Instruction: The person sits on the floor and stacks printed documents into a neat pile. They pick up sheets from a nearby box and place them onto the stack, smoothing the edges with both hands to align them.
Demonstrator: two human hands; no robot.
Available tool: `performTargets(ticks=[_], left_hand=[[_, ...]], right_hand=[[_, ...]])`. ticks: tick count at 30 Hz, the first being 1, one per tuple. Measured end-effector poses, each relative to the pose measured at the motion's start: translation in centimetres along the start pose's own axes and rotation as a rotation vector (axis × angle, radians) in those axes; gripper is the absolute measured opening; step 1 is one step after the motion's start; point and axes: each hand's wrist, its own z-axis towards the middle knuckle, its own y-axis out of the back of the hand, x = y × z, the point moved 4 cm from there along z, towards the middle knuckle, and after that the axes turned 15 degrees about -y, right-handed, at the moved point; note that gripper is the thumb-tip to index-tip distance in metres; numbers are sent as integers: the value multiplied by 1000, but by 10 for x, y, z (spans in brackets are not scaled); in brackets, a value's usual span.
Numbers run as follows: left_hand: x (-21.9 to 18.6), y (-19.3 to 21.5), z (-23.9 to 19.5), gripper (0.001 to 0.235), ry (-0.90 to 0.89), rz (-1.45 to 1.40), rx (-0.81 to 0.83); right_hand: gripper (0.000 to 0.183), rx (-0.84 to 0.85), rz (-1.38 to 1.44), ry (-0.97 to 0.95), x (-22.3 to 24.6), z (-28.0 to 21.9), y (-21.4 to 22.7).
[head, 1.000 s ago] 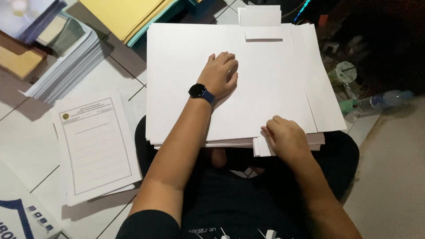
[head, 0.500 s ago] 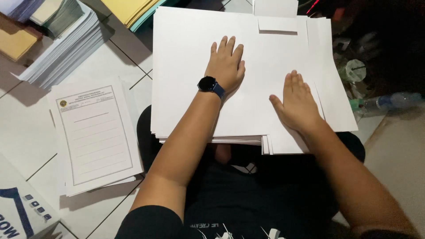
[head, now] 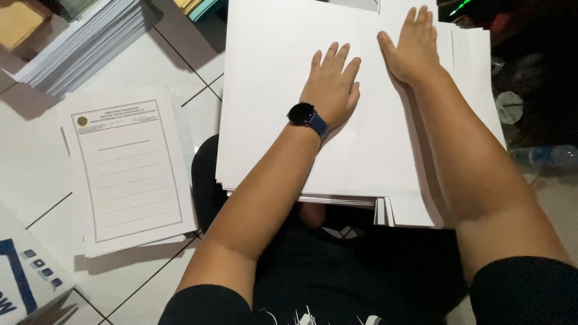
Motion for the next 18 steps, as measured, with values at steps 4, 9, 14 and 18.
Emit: performTargets(ticks=[4, 9, 14, 18], left_hand=[[-3, 5, 1, 45, 41, -8, 1], [-9, 7, 2, 58, 126, -13, 125], [-10, 12, 7, 66, 202, 10, 236], [-11, 13, 8, 67, 250, 60, 281]], right_hand=[[79, -41, 5, 146, 6, 26, -13], [74, -213, -51, 266, -10, 83, -30], [65, -101, 22, 283, 21, 33, -15], [67, -55, 52, 145, -6, -1, -7]])
